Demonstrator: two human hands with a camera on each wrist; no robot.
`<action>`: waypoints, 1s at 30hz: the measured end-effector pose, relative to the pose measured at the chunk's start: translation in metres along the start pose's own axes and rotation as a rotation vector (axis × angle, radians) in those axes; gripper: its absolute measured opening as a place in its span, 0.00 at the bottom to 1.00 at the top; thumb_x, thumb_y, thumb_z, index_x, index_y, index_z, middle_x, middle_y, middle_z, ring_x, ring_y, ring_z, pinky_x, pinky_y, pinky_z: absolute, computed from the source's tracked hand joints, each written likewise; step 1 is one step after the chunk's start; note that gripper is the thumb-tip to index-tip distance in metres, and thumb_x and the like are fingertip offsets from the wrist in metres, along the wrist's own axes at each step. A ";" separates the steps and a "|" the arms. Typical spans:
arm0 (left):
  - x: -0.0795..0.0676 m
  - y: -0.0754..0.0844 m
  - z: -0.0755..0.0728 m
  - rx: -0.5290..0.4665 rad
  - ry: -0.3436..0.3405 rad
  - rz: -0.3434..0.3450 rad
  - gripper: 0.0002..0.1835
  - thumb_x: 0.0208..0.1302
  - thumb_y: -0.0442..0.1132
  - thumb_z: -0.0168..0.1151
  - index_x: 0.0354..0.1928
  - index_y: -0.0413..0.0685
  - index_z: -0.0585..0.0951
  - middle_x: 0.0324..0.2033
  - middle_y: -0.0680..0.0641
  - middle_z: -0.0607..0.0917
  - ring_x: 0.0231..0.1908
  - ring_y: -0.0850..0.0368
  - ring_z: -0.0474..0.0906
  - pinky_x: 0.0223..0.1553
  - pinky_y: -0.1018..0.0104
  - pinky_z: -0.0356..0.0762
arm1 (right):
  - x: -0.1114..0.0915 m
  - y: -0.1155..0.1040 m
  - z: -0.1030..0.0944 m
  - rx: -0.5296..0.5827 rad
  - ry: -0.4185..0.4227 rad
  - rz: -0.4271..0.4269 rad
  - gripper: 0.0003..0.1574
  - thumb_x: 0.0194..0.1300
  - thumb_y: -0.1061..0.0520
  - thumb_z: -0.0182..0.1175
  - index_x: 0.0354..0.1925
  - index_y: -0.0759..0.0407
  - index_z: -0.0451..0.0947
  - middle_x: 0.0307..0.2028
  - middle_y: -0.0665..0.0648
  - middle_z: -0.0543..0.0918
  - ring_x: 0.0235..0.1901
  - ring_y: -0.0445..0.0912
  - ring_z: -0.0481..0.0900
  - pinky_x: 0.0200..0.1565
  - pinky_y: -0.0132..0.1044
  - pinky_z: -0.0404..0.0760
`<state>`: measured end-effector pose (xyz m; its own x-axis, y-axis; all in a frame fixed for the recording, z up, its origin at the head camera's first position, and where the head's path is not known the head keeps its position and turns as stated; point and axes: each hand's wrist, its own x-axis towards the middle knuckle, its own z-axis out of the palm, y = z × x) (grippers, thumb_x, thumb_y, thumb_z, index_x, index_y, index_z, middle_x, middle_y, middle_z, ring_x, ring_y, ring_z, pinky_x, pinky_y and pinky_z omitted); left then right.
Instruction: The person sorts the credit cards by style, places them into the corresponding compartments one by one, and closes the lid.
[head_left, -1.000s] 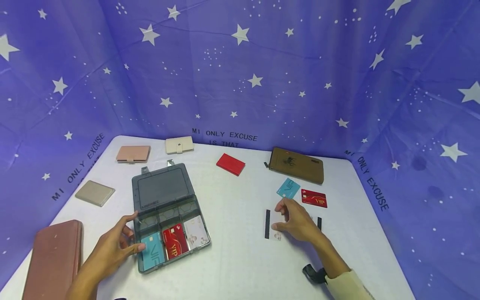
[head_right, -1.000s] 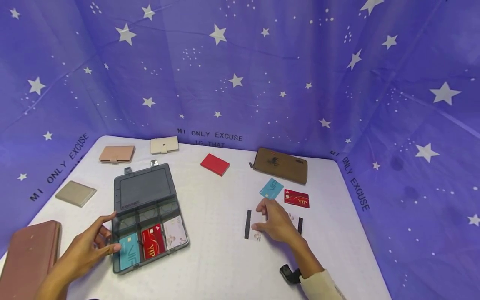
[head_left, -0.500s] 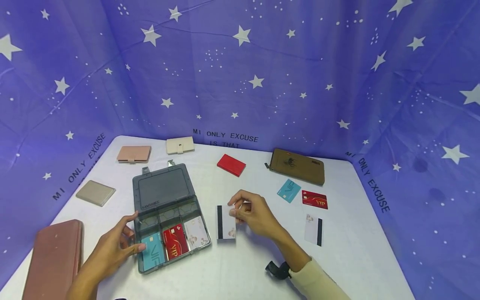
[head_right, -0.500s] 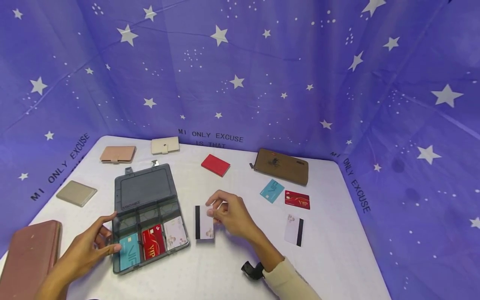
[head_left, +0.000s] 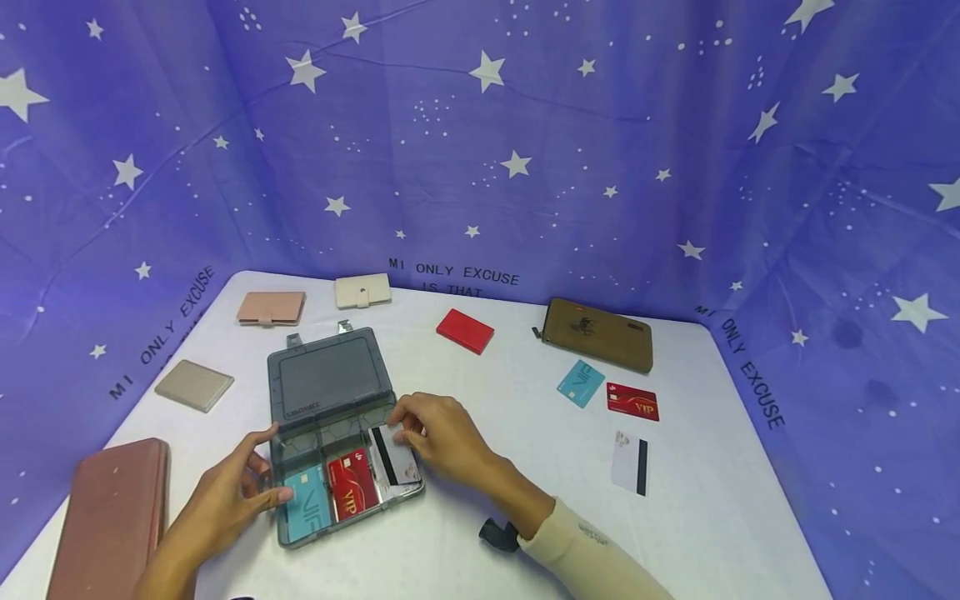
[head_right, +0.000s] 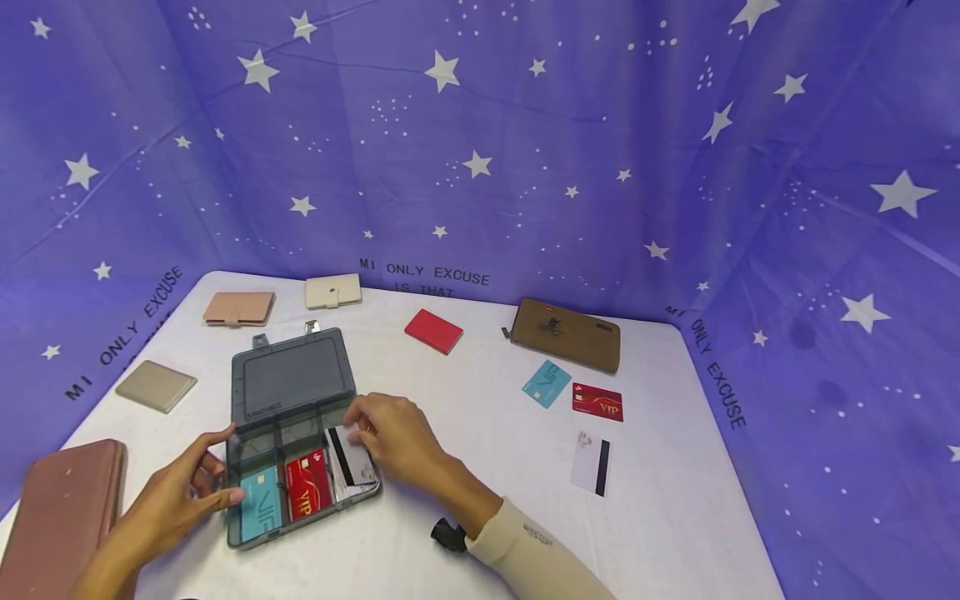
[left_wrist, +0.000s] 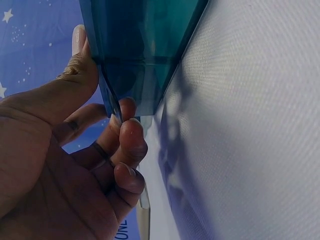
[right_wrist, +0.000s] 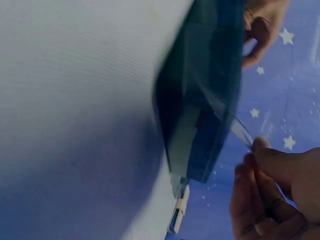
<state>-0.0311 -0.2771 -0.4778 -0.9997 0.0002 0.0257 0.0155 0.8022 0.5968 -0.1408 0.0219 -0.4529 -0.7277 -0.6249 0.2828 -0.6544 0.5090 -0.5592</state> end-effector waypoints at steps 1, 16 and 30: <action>0.000 0.000 0.000 0.001 -0.001 -0.001 0.48 0.50 0.49 0.77 0.72 0.51 0.64 0.38 0.50 0.79 0.28 0.71 0.70 0.32 0.67 0.69 | 0.000 -0.001 0.002 -0.070 -0.017 -0.009 0.10 0.59 0.55 0.73 0.40 0.48 0.83 0.30 0.43 0.80 0.31 0.34 0.74 0.33 0.25 0.73; 0.001 0.001 -0.001 -0.003 0.001 -0.001 0.48 0.50 0.49 0.77 0.72 0.50 0.64 0.38 0.50 0.78 0.28 0.70 0.69 0.31 0.68 0.69 | -0.022 0.015 -0.006 -0.054 -0.158 0.090 0.19 0.59 0.39 0.70 0.49 0.40 0.85 0.41 0.47 0.78 0.42 0.39 0.72 0.38 0.30 0.69; 0.001 0.001 -0.001 -0.004 -0.006 0.005 0.48 0.50 0.49 0.77 0.72 0.50 0.64 0.38 0.50 0.78 0.27 0.71 0.69 0.30 0.68 0.69 | -0.107 0.086 -0.095 0.172 0.007 0.400 0.30 0.52 0.46 0.77 0.54 0.45 0.81 0.42 0.54 0.84 0.41 0.49 0.80 0.43 0.39 0.82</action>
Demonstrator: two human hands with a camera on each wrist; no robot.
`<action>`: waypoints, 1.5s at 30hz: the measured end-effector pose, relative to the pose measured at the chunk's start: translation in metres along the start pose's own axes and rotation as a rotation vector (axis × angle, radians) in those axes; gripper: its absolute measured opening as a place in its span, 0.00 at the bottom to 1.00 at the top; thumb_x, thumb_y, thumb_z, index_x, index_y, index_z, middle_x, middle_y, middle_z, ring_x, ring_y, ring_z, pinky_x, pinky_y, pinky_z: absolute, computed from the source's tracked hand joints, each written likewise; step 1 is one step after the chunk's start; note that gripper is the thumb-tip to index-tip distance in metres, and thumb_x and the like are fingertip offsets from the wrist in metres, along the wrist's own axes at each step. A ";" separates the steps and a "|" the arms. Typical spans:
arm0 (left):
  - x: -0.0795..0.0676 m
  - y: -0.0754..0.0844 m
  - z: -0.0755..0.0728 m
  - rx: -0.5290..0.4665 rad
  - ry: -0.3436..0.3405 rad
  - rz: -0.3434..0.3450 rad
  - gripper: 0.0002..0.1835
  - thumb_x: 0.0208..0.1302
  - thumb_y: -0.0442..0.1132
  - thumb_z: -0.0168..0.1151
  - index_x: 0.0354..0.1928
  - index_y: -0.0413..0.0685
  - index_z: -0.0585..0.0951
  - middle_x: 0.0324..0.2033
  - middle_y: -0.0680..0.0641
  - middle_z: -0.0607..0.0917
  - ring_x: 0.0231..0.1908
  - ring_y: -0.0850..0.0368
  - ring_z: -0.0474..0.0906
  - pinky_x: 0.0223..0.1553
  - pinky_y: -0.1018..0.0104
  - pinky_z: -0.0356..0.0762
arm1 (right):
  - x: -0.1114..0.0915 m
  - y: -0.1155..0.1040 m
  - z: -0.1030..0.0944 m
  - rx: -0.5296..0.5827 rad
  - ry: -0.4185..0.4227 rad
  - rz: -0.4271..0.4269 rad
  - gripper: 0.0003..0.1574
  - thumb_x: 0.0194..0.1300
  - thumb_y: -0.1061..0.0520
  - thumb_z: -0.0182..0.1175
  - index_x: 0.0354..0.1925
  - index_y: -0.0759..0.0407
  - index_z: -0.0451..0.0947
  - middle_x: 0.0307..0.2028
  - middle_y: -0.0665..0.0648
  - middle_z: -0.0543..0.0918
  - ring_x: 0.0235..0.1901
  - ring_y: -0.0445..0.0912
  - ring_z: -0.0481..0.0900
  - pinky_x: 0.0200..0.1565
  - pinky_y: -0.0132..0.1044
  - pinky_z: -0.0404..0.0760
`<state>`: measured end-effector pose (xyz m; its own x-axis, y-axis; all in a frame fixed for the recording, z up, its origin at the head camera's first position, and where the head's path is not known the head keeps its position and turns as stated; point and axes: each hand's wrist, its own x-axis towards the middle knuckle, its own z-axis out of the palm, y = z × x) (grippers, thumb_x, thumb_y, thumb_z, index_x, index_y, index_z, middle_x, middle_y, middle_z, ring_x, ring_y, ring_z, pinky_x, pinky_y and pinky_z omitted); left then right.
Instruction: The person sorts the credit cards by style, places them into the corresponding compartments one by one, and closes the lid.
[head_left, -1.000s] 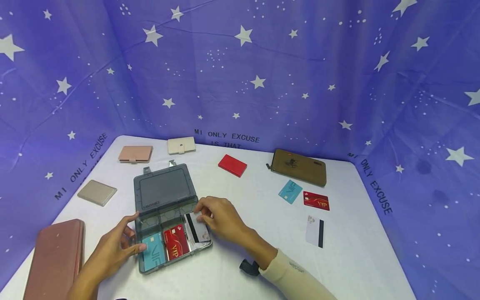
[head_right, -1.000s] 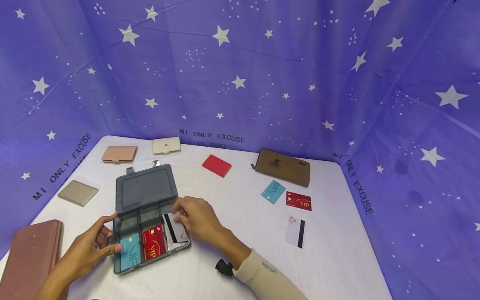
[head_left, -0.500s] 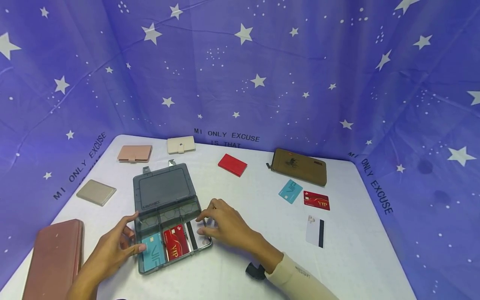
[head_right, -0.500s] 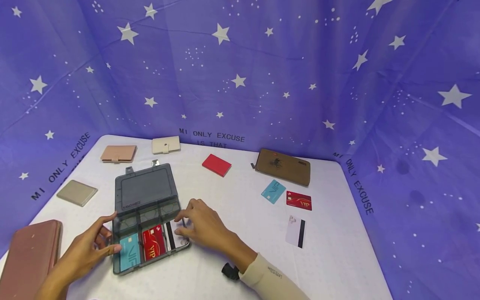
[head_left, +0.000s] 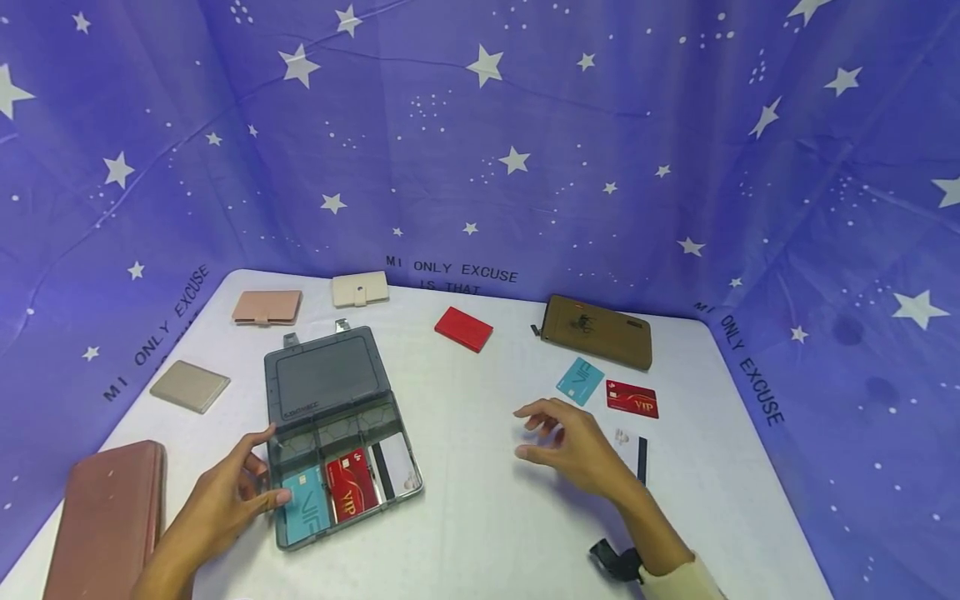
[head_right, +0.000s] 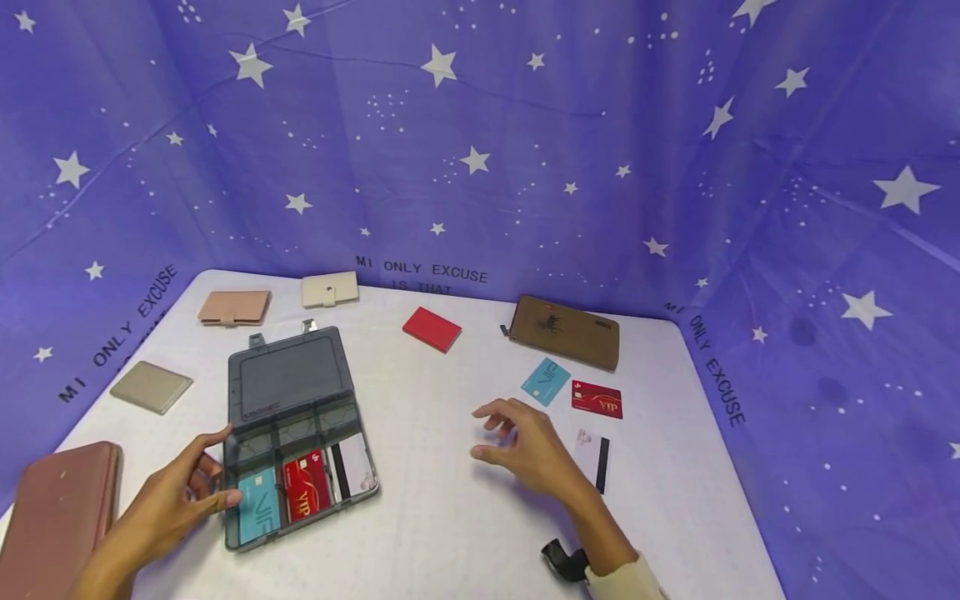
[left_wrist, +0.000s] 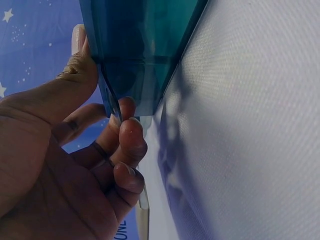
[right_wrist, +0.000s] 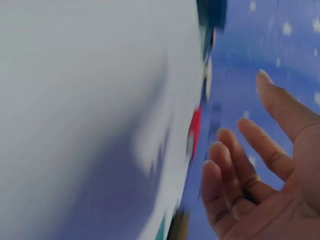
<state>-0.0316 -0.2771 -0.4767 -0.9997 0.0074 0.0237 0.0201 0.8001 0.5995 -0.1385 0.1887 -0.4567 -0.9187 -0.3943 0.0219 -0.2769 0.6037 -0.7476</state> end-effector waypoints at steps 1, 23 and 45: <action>0.000 0.000 0.000 -0.002 0.002 0.002 0.48 0.50 0.49 0.77 0.72 0.50 0.64 0.38 0.50 0.78 0.27 0.71 0.69 0.30 0.68 0.69 | -0.006 0.008 -0.008 -0.020 0.017 0.022 0.31 0.51 0.46 0.78 0.54 0.46 0.81 0.42 0.53 0.84 0.40 0.49 0.79 0.43 0.37 0.81; 0.000 -0.002 0.001 -0.003 0.018 0.015 0.48 0.51 0.49 0.77 0.72 0.50 0.64 0.38 0.50 0.78 0.27 0.71 0.69 0.31 0.68 0.69 | -0.058 0.077 -0.067 -0.437 0.015 0.430 0.52 0.39 0.33 0.79 0.53 0.60 0.71 0.45 0.61 0.70 0.46 0.55 0.70 0.49 0.58 0.76; -0.002 0.000 0.002 0.004 0.022 0.011 0.48 0.49 0.48 0.77 0.72 0.49 0.64 0.38 0.49 0.79 0.26 0.71 0.68 0.30 0.68 0.68 | 0.022 -0.050 0.026 0.094 -0.016 -0.082 0.11 0.62 0.56 0.70 0.37 0.40 0.79 0.29 0.42 0.81 0.32 0.42 0.79 0.30 0.34 0.80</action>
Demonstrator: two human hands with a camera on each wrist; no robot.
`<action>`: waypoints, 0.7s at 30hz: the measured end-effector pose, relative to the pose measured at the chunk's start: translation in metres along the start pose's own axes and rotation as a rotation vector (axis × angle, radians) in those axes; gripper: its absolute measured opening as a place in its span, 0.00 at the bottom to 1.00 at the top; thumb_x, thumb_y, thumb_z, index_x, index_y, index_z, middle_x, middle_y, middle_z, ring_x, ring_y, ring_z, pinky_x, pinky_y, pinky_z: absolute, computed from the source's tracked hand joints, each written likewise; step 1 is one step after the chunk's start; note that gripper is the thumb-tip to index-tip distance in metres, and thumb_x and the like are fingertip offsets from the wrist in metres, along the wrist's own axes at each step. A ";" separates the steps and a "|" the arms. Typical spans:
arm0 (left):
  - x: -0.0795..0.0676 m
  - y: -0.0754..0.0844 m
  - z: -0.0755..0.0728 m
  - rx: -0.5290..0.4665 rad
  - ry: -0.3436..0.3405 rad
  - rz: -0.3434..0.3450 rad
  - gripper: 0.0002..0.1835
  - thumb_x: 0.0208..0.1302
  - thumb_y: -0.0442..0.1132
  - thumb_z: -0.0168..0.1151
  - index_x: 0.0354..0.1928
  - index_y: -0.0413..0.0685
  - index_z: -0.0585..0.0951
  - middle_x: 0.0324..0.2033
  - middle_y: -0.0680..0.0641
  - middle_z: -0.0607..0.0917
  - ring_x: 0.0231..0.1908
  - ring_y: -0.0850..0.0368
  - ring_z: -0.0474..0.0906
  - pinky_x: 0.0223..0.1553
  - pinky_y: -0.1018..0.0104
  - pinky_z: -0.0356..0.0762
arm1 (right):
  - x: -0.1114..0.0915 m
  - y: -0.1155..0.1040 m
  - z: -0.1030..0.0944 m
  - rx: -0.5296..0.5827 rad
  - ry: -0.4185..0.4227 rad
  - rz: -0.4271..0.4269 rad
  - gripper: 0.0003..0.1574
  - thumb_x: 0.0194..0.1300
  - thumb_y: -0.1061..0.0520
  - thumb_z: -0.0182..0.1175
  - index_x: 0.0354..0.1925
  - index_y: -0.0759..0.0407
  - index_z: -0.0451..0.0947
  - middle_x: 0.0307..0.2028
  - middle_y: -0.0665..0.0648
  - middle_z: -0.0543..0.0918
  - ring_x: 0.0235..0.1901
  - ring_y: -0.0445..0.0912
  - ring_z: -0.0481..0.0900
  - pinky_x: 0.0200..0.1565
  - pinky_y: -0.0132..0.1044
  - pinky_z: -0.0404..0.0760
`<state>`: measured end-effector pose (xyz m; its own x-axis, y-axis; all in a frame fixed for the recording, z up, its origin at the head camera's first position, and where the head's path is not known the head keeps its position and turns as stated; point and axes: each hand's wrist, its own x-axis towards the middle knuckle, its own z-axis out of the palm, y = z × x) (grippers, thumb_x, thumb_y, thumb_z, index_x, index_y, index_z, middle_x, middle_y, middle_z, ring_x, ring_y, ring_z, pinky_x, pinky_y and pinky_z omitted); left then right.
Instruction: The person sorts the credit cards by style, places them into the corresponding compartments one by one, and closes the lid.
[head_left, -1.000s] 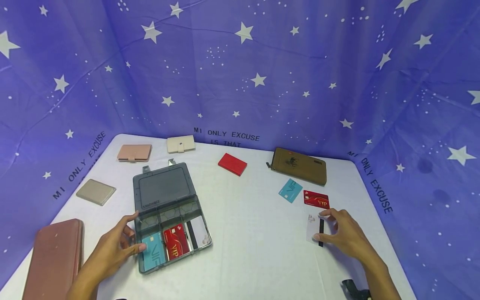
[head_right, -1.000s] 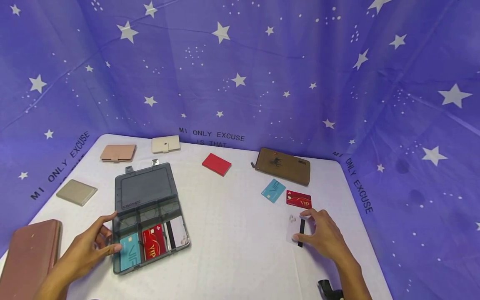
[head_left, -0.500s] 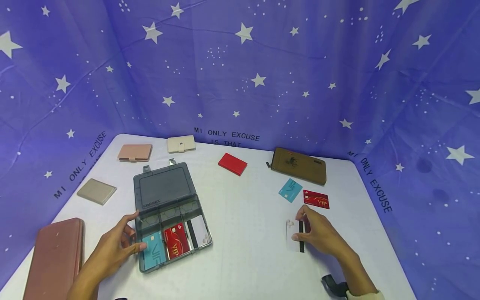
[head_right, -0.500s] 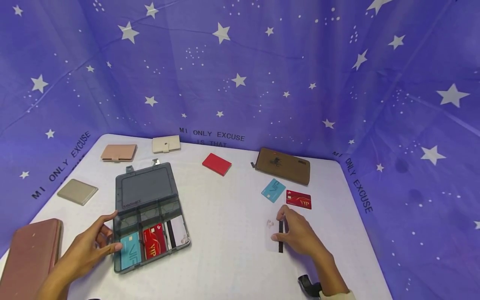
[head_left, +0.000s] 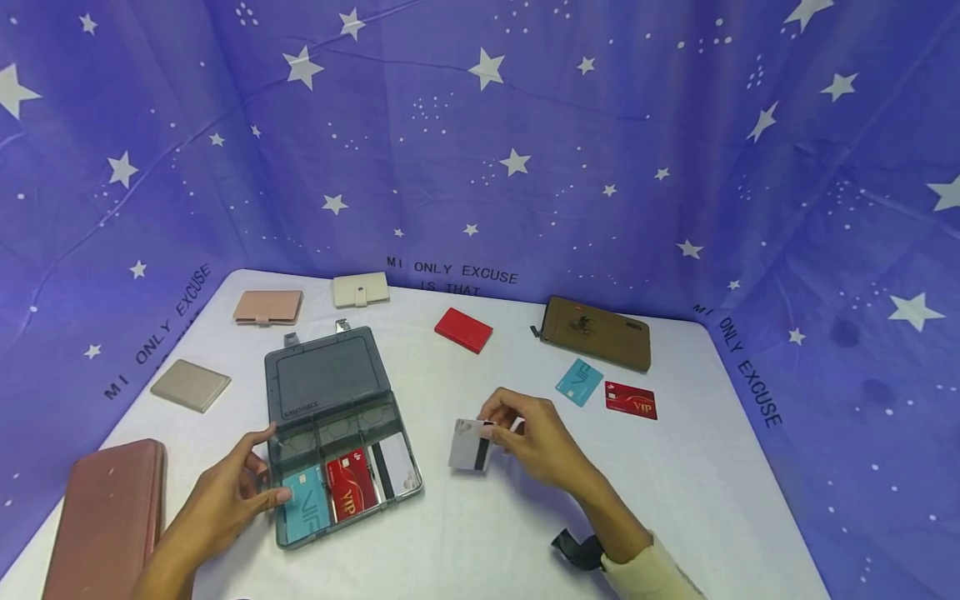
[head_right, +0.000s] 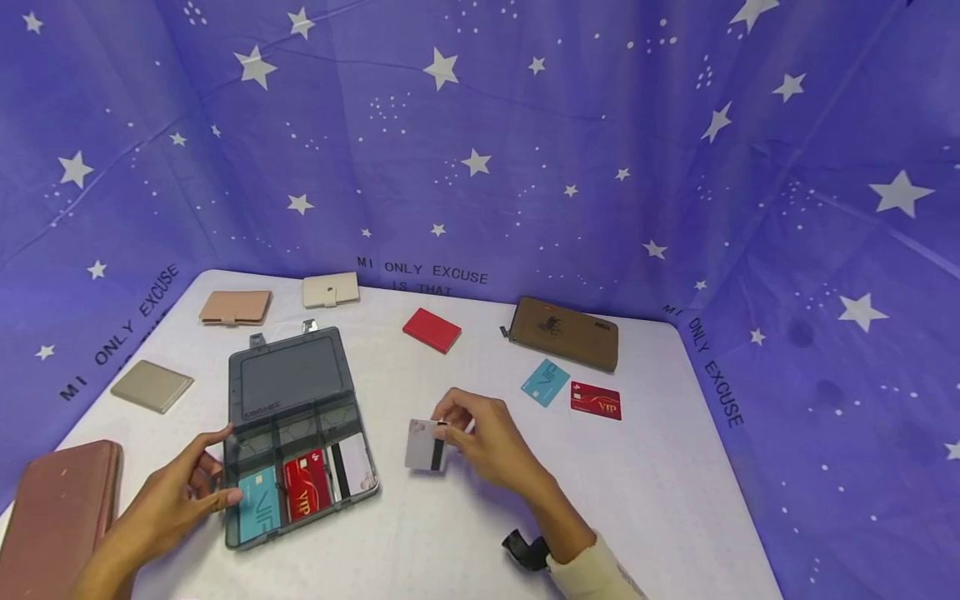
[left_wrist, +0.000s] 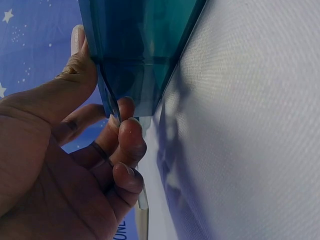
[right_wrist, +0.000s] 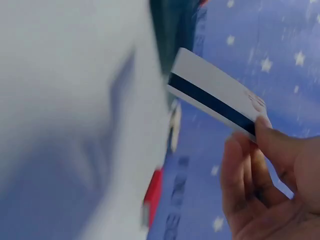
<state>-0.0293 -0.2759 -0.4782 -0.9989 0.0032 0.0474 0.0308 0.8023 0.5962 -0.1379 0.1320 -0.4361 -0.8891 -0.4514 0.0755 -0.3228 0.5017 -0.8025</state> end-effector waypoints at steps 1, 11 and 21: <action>0.000 0.000 0.000 0.001 -0.002 -0.003 0.48 0.49 0.48 0.77 0.72 0.49 0.64 0.38 0.49 0.79 0.26 0.71 0.68 0.31 0.67 0.68 | 0.005 -0.007 0.005 0.013 0.011 -0.023 0.10 0.62 0.56 0.70 0.37 0.40 0.79 0.29 0.41 0.81 0.32 0.41 0.79 0.29 0.35 0.80; 0.000 0.000 0.000 -0.009 -0.008 -0.011 0.48 0.49 0.47 0.77 0.72 0.49 0.64 0.39 0.48 0.79 0.26 0.70 0.68 0.30 0.68 0.68 | 0.046 -0.043 0.064 0.000 -0.008 -0.257 0.09 0.59 0.58 0.72 0.37 0.48 0.83 0.30 0.43 0.83 0.29 0.35 0.78 0.32 0.29 0.81; 0.001 0.002 -0.001 -0.002 -0.018 -0.021 0.48 0.50 0.48 0.77 0.72 0.49 0.64 0.38 0.49 0.78 0.27 0.70 0.69 0.31 0.68 0.68 | 0.048 -0.040 0.101 -0.602 -0.022 -0.337 0.09 0.59 0.48 0.73 0.40 0.39 0.88 0.42 0.44 0.80 0.41 0.38 0.72 0.34 0.26 0.74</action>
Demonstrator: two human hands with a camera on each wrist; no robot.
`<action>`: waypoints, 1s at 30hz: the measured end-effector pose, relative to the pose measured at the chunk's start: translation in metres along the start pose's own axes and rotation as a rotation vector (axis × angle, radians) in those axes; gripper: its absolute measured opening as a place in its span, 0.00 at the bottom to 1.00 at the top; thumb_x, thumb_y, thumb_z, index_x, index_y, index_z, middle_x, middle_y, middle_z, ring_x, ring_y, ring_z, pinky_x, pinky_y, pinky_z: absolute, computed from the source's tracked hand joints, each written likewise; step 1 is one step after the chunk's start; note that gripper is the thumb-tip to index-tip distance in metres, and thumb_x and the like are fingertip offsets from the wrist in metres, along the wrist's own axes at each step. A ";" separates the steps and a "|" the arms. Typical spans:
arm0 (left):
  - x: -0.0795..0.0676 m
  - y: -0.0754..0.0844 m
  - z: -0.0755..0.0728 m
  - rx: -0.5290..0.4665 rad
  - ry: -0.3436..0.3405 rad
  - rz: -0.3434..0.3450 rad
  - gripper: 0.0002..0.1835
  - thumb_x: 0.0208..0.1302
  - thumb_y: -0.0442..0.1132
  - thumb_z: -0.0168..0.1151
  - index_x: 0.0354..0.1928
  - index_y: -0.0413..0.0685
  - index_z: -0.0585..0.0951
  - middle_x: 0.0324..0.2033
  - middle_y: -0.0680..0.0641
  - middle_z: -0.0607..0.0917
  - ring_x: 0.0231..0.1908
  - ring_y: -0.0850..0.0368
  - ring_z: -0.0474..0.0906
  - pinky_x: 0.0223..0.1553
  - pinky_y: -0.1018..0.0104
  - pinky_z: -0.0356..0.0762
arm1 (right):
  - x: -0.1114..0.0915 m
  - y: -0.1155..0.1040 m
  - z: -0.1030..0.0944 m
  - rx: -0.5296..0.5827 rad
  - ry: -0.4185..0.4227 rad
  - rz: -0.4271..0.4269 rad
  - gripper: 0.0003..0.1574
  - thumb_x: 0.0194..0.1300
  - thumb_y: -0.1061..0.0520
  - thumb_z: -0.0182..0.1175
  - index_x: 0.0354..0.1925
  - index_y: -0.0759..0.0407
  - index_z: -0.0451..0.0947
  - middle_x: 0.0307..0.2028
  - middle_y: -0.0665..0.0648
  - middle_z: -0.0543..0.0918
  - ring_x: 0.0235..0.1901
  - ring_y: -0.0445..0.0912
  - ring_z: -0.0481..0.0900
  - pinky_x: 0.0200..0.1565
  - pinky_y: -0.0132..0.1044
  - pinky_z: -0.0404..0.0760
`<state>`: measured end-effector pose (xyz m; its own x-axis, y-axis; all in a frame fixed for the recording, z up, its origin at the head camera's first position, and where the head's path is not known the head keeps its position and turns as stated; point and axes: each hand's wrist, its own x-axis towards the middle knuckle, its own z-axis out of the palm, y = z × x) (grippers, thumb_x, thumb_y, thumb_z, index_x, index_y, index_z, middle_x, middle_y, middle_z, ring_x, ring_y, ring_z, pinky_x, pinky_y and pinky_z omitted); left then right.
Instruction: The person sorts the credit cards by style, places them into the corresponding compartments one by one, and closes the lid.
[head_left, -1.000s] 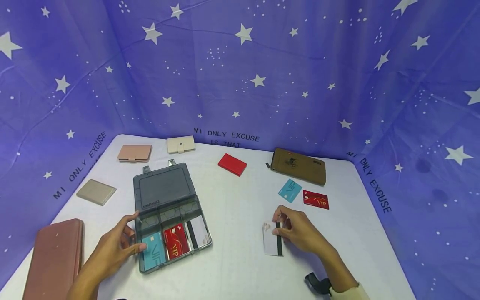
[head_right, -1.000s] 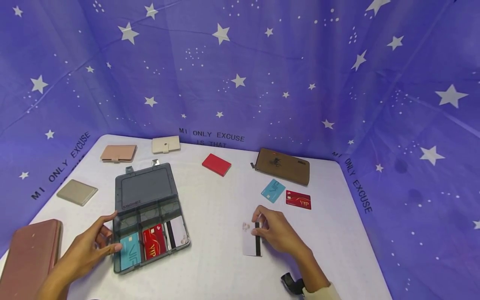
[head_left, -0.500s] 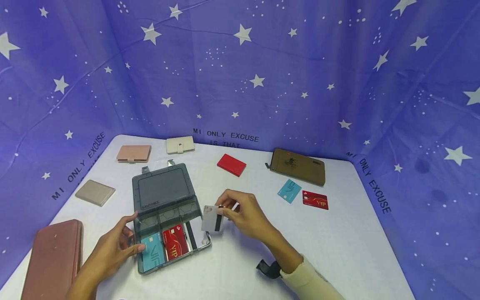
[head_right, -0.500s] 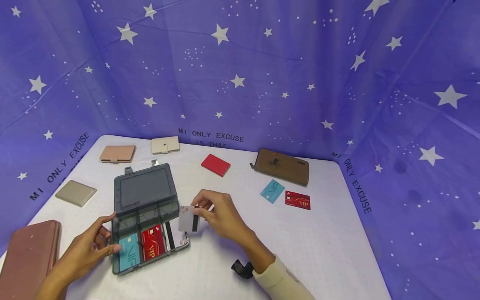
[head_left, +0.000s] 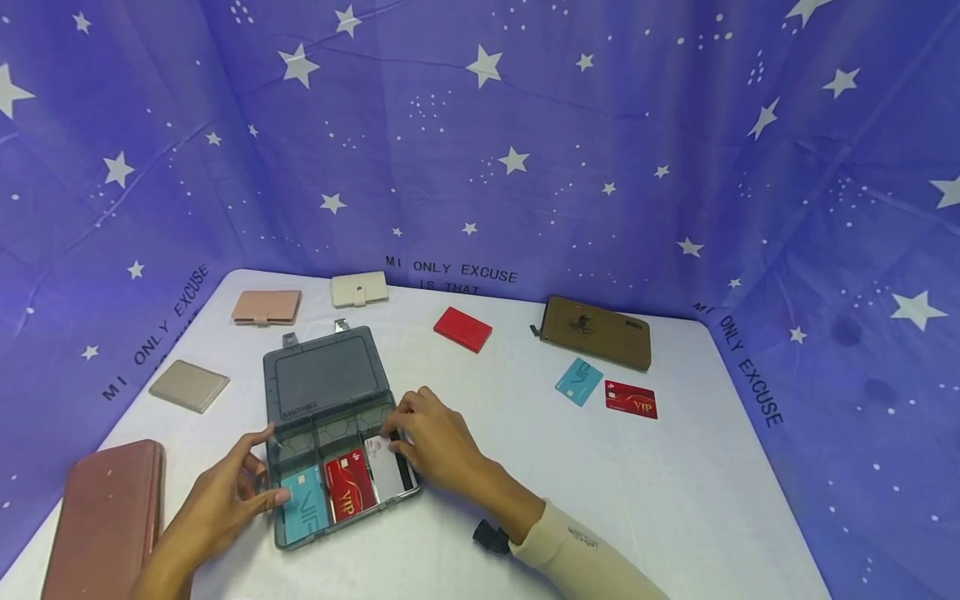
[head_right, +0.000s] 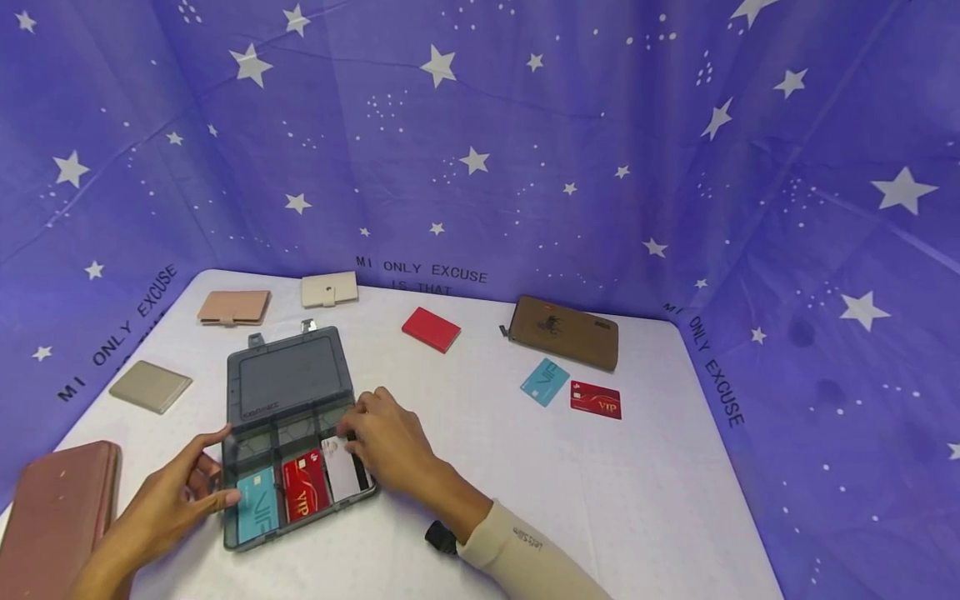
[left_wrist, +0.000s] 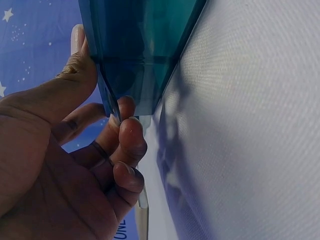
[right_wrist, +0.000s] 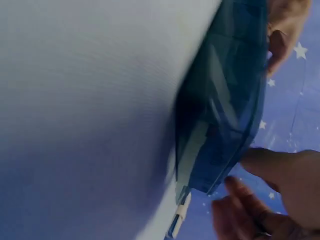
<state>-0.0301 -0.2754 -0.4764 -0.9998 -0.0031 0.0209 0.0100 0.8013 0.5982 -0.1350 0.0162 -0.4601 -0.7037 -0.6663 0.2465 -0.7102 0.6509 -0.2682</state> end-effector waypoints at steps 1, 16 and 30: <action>0.000 0.000 0.000 0.003 0.000 -0.001 0.48 0.50 0.49 0.77 0.72 0.50 0.64 0.38 0.50 0.78 0.27 0.71 0.69 0.31 0.68 0.69 | -0.001 0.000 0.001 -0.045 -0.019 -0.006 0.10 0.58 0.46 0.73 0.41 0.38 0.88 0.45 0.45 0.80 0.44 0.39 0.71 0.36 0.27 0.75; 0.002 -0.002 0.000 0.013 0.022 0.032 0.48 0.50 0.49 0.77 0.72 0.49 0.65 0.37 0.51 0.79 0.26 0.73 0.69 0.32 0.67 0.69 | -0.022 0.053 -0.020 0.509 -0.042 0.201 0.25 0.58 0.50 0.74 0.54 0.46 0.83 0.53 0.54 0.79 0.55 0.50 0.74 0.54 0.48 0.77; 0.000 -0.001 0.000 0.019 0.004 0.012 0.48 0.50 0.49 0.77 0.72 0.49 0.64 0.37 0.51 0.79 0.26 0.72 0.69 0.32 0.67 0.68 | -0.080 0.193 -0.075 0.247 0.096 0.772 0.41 0.53 0.50 0.77 0.64 0.51 0.74 0.60 0.65 0.74 0.60 0.61 0.67 0.58 0.57 0.69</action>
<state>-0.0303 -0.2762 -0.4771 -0.9995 0.0041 0.0316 0.0218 0.8123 0.5829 -0.2172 0.2226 -0.4621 -0.9997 -0.0210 -0.0159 -0.0075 0.8074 -0.5899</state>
